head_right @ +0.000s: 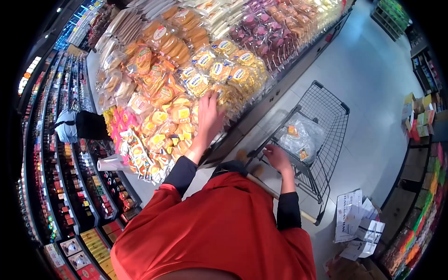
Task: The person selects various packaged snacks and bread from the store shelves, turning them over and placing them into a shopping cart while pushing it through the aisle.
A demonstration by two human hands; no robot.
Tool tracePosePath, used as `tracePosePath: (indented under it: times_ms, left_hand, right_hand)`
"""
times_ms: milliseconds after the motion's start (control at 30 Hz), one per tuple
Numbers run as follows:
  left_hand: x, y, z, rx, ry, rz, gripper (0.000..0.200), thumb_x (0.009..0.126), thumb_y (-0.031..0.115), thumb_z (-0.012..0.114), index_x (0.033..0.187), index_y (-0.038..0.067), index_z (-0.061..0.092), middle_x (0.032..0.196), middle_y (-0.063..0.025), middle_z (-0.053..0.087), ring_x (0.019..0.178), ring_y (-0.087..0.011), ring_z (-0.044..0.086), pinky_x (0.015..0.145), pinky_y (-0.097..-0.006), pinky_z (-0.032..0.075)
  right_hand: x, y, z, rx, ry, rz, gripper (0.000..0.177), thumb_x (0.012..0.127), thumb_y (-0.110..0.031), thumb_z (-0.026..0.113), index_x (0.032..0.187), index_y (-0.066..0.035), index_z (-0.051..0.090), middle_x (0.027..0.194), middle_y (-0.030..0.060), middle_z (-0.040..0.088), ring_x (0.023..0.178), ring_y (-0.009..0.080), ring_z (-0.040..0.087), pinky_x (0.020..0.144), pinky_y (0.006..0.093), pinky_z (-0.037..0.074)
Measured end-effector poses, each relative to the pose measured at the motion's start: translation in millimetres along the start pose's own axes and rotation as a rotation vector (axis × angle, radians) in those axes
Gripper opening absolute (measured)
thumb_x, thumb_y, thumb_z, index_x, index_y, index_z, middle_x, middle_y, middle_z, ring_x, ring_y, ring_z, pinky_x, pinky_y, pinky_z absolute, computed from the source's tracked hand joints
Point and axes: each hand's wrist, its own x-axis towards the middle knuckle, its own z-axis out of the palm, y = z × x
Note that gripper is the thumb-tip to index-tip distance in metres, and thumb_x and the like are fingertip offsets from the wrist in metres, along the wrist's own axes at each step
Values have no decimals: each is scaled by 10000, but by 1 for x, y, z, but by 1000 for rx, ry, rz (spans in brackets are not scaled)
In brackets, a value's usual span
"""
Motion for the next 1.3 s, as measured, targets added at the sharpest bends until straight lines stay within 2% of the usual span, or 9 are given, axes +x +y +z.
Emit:
tracePosePath:
  times_ms: [167,233,367,500,633,867,1100,1233,1300]
  left_hand:
    - [49,-10,10,19,168,-48,616,874,92,722,1406,-34,439,1514,-261,365,1328,-455,453,1079,-471,427]
    - [73,-19,17,-149,105,-299,590,909,117,710,1404,-36,429,1540,-283,325,1254,-480,528,1004,-490,486]
    - [92,-62,58,-178,287,-230,503,919,106,691,1366,-20,495,1169,-236,609,1050,-423,619,911,-468,508]
    - [93,-57,56,-281,353,-324,394,920,45,649,1294,-22,542,1041,-183,623,957,-379,617,867,-426,508]
    - [92,-32,20,-290,571,-102,192,994,61,564,1167,-6,613,997,-164,632,916,-327,631,844,-405,504]
    - [23,30,-19,-830,197,-183,263,978,-41,554,1232,29,556,1007,-58,564,898,-138,594,689,-263,496]
    - [-34,38,27,-1171,-226,-238,442,977,-33,587,1386,23,428,1014,-20,531,863,-77,551,733,-208,465]
    - [-19,27,32,-900,-278,-72,357,969,0,620,1319,11,550,1156,-77,578,1031,-149,579,873,-282,500]
    - [-15,23,49,-1022,-355,-92,321,928,-4,642,1247,11,601,1226,-149,623,1102,-289,640,871,-353,527]
  right_hand:
    - [2,-115,-20,239,114,-209,285,1018,-212,617,1236,-35,664,1120,135,734,991,211,697,869,337,537]
    - [9,-141,-21,253,57,-190,280,1013,-202,631,1235,-34,661,1130,119,735,988,196,691,870,334,536]
    - [22,-154,-4,264,22,-192,221,1022,-151,618,1204,-34,664,1041,60,723,949,123,649,859,300,525]
    - [35,-140,12,455,-32,-226,230,1035,-142,594,1209,-1,651,1075,44,721,987,121,653,880,290,520]
    - [47,-131,13,661,-17,-224,274,1057,-180,566,1254,-3,635,1150,62,716,1079,162,668,961,289,504]
    - [34,-211,-21,1096,176,-226,412,1077,-244,531,1437,-55,462,1182,57,693,1059,157,677,950,310,527]
    - [38,-171,-31,925,392,-210,328,1004,-120,651,1301,-18,558,1134,33,709,999,90,663,867,245,523]
    - [25,-150,-36,963,472,-224,363,953,-31,694,1287,-31,553,1178,44,696,1092,118,647,945,266,512]
    - [14,-148,-41,875,432,-276,408,917,11,720,1285,-37,550,1206,47,680,1127,113,631,958,268,505]
